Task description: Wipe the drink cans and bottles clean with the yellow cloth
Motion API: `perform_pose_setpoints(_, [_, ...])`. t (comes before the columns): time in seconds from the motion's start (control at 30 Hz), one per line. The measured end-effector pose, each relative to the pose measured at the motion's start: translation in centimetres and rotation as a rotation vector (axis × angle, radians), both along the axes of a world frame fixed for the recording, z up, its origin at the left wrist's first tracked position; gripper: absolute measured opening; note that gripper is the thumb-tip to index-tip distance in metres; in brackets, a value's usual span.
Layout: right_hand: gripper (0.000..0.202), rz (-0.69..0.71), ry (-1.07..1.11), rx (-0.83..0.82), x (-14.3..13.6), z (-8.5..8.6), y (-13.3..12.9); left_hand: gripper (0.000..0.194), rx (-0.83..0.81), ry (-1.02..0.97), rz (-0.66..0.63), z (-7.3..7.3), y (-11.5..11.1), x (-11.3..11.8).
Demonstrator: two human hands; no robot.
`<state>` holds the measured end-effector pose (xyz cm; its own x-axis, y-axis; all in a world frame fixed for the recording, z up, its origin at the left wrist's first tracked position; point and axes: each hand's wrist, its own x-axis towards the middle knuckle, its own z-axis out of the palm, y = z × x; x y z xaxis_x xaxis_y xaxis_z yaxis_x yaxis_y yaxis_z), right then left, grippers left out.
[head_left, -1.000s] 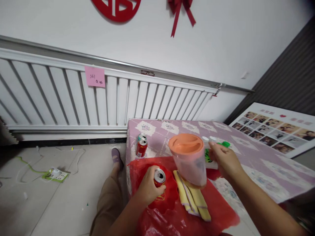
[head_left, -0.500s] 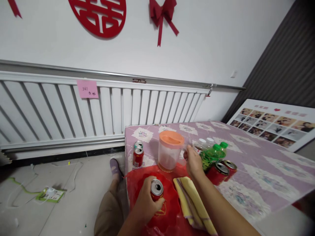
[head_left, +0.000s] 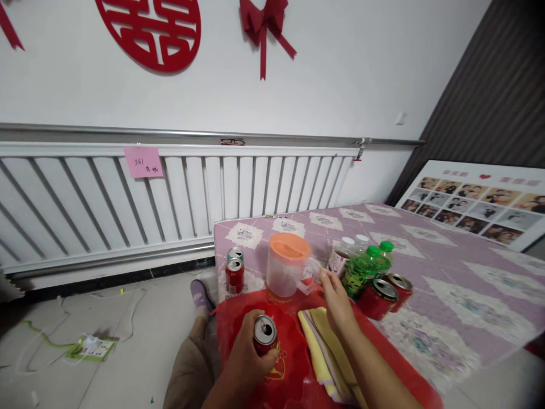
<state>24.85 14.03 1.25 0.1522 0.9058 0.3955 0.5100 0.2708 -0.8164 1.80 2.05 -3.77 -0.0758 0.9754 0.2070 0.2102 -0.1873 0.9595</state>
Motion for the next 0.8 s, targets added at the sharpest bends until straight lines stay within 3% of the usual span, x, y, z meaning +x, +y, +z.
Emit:
perform_pose_setpoints(0.17, [0.051,-0.046,-0.024,-0.064,2.0,-2.0,-4.3,0.065,0.01,0.004,-0.003,0.3,0.0,0.0])
perform_pose_setpoints(0.23, [0.05,-0.006,-0.294,-0.123,2.4,-3.2,-6.2,0.065,0.001,0.01,-0.005,0.5,-0.1,-0.1])
perform_pose_setpoints(0.33, [0.061,0.056,-0.619,-0.337,2.5,-4.3,-8.5,0.064,-0.012,0.017,-0.003,1.1,-0.2,-0.2])
perform_pose_setpoints(0.47, [0.076,0.05,-0.811,-0.545,1.6,-4.1,-10.4,0.063,-0.033,0.041,0.006,1.8,-0.4,-0.2])
perform_pose_setpoints(0.57, [0.081,0.023,-0.845,-0.539,0.9,-3.8,-11.1,0.063,-0.04,0.053,0.02,2.0,-0.5,-0.1])
perform_pose_setpoints(0.8, [0.059,-0.005,-0.859,-0.348,1.3,-5.4,-10.8,0.063,-0.009,0.142,0.1,1.7,-0.5,-0.1])
